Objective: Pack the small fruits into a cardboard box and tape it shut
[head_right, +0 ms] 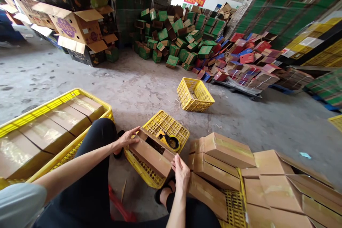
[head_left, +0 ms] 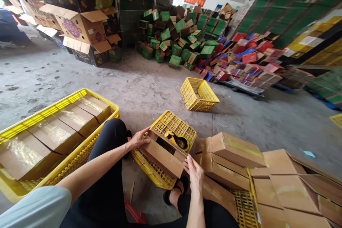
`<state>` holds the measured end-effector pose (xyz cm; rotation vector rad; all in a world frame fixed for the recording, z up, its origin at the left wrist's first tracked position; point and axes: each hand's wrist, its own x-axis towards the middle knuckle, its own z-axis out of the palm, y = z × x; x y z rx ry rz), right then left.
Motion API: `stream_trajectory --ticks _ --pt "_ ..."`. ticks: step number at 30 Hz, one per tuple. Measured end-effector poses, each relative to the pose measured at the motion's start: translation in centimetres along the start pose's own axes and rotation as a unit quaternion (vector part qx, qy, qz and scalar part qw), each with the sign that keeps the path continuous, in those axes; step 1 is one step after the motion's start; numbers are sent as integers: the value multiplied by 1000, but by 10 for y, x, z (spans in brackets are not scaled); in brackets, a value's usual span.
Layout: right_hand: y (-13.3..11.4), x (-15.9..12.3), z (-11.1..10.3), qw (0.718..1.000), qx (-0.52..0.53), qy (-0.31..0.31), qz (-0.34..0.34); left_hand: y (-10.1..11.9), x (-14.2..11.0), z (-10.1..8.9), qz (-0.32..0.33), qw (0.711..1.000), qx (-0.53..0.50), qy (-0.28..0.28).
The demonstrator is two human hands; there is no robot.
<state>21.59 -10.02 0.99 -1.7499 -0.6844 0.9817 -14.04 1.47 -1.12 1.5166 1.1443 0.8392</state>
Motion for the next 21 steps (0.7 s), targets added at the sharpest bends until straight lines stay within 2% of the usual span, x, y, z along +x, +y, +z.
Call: stream_trajectory --ticks 4,12,21 --pt "5 1 -2 999 -26 -18 -14 1 0 -1 2 1000 17 -8" --pt "13 6 -6 983 -156 -4 -100 2 -3 -3 25 999 35 -17" --pt "-2 -2 1 985 -145 -10 -94 5 -5 -6 72 988 131 -29"
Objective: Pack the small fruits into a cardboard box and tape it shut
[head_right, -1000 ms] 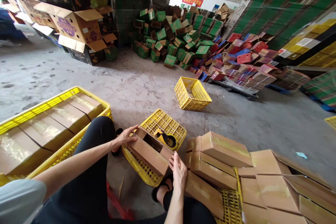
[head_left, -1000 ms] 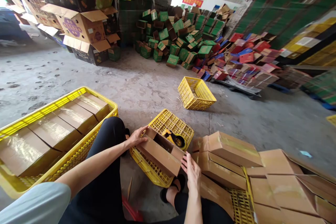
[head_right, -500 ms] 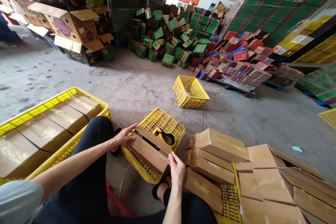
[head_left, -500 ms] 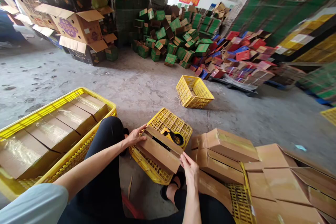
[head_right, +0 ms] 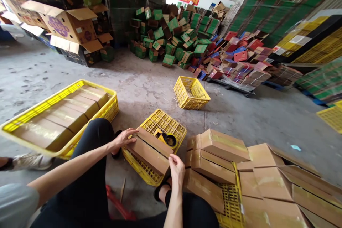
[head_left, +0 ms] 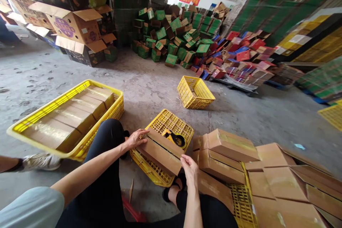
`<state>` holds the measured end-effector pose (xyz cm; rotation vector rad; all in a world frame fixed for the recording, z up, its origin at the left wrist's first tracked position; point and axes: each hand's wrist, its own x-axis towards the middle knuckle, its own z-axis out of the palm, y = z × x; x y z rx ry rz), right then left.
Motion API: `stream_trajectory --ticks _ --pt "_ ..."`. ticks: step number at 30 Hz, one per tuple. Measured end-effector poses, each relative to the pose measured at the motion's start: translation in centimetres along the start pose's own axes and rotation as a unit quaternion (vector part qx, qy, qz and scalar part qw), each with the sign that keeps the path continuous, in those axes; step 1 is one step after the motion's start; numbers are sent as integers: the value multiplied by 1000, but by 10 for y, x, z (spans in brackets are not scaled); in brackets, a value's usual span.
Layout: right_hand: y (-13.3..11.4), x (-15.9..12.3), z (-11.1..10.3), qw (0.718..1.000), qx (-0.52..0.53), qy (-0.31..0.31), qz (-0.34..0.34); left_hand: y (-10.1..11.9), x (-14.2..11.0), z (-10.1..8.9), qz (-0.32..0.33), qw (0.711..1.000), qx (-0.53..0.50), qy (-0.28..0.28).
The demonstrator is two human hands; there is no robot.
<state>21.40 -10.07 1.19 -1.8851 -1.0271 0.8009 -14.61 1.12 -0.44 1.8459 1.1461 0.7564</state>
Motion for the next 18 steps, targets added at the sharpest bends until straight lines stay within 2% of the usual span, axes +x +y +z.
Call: stream_trajectory --ticks 7,18 --pt "-3 1 2 1000 10 1 27 4 -1 -1 -9 1000 -12 14" --pt "-6 -3 -3 997 52 -36 40 2 1 3 -48 997 -31 42"
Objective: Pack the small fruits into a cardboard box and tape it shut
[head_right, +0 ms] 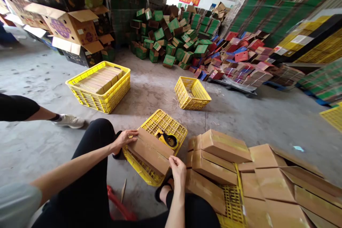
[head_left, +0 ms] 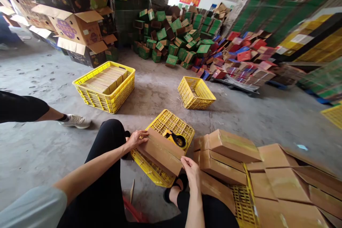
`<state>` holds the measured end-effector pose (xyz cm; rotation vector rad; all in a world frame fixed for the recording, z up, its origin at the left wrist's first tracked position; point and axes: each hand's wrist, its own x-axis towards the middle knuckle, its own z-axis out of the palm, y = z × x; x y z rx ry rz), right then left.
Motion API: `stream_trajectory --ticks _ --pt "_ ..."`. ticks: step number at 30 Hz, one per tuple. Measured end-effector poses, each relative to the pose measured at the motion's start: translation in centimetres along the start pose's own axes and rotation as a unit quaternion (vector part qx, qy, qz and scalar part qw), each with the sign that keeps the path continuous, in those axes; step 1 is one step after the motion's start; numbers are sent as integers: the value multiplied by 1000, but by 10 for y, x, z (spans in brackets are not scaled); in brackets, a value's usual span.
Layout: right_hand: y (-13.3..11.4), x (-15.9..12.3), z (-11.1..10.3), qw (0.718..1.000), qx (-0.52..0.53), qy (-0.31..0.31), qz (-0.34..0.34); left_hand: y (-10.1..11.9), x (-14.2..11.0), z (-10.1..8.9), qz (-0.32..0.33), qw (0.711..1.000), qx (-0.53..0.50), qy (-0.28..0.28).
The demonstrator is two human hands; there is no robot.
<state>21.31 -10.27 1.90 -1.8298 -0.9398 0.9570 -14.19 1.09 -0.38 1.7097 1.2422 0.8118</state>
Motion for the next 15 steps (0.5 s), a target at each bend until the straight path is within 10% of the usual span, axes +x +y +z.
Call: stream_trajectory --ticks 15 --pt "-5 -5 8 996 -63 50 -37 8 3 3 -29 999 -39 18"
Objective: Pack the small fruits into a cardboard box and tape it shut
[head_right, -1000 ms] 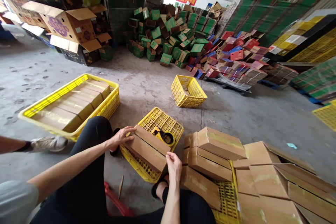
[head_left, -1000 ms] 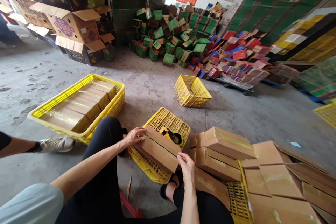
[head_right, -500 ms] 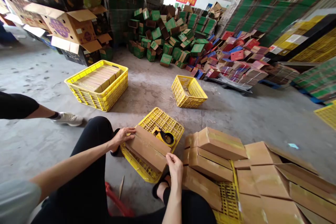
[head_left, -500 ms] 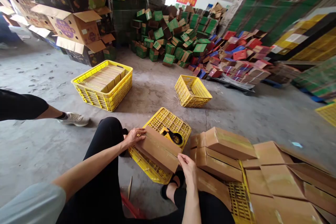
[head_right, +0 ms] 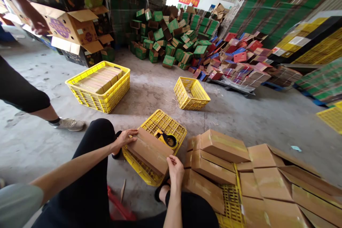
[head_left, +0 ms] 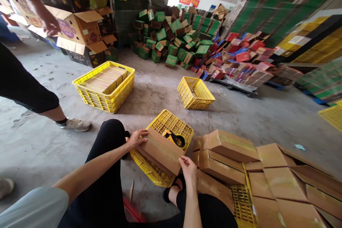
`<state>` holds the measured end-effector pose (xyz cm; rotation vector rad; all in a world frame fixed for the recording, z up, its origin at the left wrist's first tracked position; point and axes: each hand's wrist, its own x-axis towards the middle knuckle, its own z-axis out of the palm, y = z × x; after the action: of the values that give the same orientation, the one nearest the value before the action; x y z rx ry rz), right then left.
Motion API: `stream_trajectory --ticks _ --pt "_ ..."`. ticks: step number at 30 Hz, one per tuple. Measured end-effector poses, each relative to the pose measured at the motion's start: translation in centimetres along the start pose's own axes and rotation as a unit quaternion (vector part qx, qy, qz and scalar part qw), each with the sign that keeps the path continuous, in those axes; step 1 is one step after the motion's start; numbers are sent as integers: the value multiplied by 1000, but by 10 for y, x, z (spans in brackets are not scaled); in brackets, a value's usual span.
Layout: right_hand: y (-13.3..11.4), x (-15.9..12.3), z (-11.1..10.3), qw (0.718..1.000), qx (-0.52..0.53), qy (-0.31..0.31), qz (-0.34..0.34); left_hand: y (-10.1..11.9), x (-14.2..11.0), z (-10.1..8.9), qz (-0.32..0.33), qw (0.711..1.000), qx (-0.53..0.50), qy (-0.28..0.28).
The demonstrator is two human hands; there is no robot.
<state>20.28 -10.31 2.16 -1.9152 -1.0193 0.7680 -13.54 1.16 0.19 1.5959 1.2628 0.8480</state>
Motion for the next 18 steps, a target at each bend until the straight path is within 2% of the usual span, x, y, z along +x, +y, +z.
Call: stream_trajectory --ticks 7,18 --pt "2 -3 5 1000 -13 12 1 1 1 1 -18 999 -31 9" --pt "14 2 11 999 -19 34 -1 -8 16 18 -96 987 -112 63"
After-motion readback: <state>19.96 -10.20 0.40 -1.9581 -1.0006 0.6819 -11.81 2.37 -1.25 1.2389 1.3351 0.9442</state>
